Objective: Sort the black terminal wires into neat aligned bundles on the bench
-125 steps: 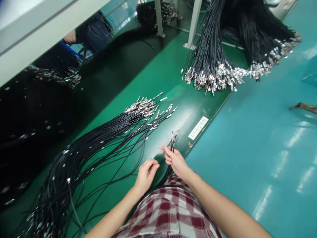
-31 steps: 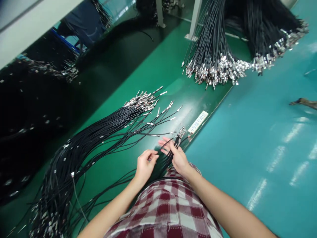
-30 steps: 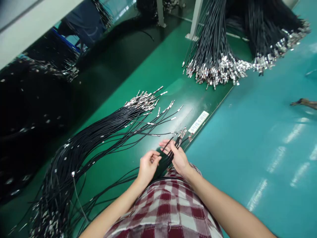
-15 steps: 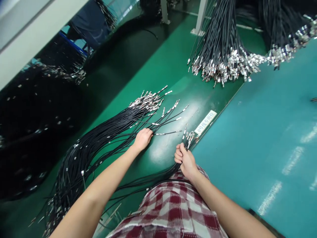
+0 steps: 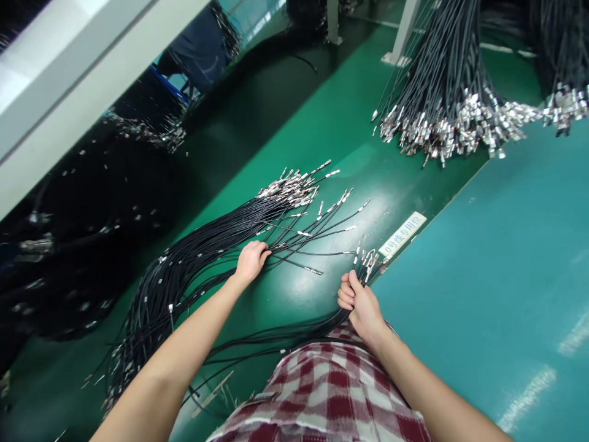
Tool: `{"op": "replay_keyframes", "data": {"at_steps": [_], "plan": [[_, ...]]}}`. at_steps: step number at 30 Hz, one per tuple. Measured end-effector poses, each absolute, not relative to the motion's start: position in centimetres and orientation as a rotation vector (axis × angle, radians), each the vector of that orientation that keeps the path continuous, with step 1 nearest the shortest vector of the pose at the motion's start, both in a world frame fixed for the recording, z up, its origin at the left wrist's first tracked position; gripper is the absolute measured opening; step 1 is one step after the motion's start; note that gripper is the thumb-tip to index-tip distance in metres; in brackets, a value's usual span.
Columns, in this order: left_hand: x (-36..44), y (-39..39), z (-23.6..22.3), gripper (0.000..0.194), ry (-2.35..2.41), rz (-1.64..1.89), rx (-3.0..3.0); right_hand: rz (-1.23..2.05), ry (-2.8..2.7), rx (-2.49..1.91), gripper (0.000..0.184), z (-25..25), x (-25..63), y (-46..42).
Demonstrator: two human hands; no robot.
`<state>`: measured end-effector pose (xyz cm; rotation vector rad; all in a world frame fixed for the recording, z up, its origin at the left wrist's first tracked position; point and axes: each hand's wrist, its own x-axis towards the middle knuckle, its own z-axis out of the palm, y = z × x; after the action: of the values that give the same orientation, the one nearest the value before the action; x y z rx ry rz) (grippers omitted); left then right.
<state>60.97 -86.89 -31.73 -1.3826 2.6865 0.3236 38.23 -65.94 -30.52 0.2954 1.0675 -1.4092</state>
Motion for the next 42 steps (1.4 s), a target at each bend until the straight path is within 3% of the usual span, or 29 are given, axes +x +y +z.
{"op": "replay_keyframes", "data": {"at_steps": [7, 12, 18, 22, 28, 37, 42], "plan": [[62.9, -85.5, -27.5, 0.021, 2.972, 0.798, -1.477, -1.393, 1.079, 0.277, 0.037, -30.2, 38.4, -66.5], [63.3, -77.4, -25.7, 0.016, 2.835, 1.206, -1.566, -1.330, 1.132, 0.230, 0.041, -29.6, 38.4, -67.9], [63.2, -68.9, -26.3, 0.015, 2.690, 1.413, -1.489, -1.294, 1.080, 0.112, 0.038, -29.3, 38.5, -68.8], [63.0, -68.5, -26.4, 0.021, 2.446, 1.556, -1.362, -1.349, 1.118, 0.047, 0.036, -29.4, 38.7, -68.0], [62.8, -69.9, -26.6, 0.024, 2.235, 1.914, -1.848, -1.494, 1.167, 0.185, 0.033, -29.3, 38.6, -66.1], [63.8, -68.2, -26.6, 0.013, 2.662, 1.613, -1.523, -1.401, 1.001, 0.316, 0.032, -28.4, 38.2, -66.7], [63.5, -67.2, -26.9, 0.017, 2.562, 1.608, -1.365, -1.523, 0.978, 0.327, 0.040, -28.1, 38.7, -66.5]]}}
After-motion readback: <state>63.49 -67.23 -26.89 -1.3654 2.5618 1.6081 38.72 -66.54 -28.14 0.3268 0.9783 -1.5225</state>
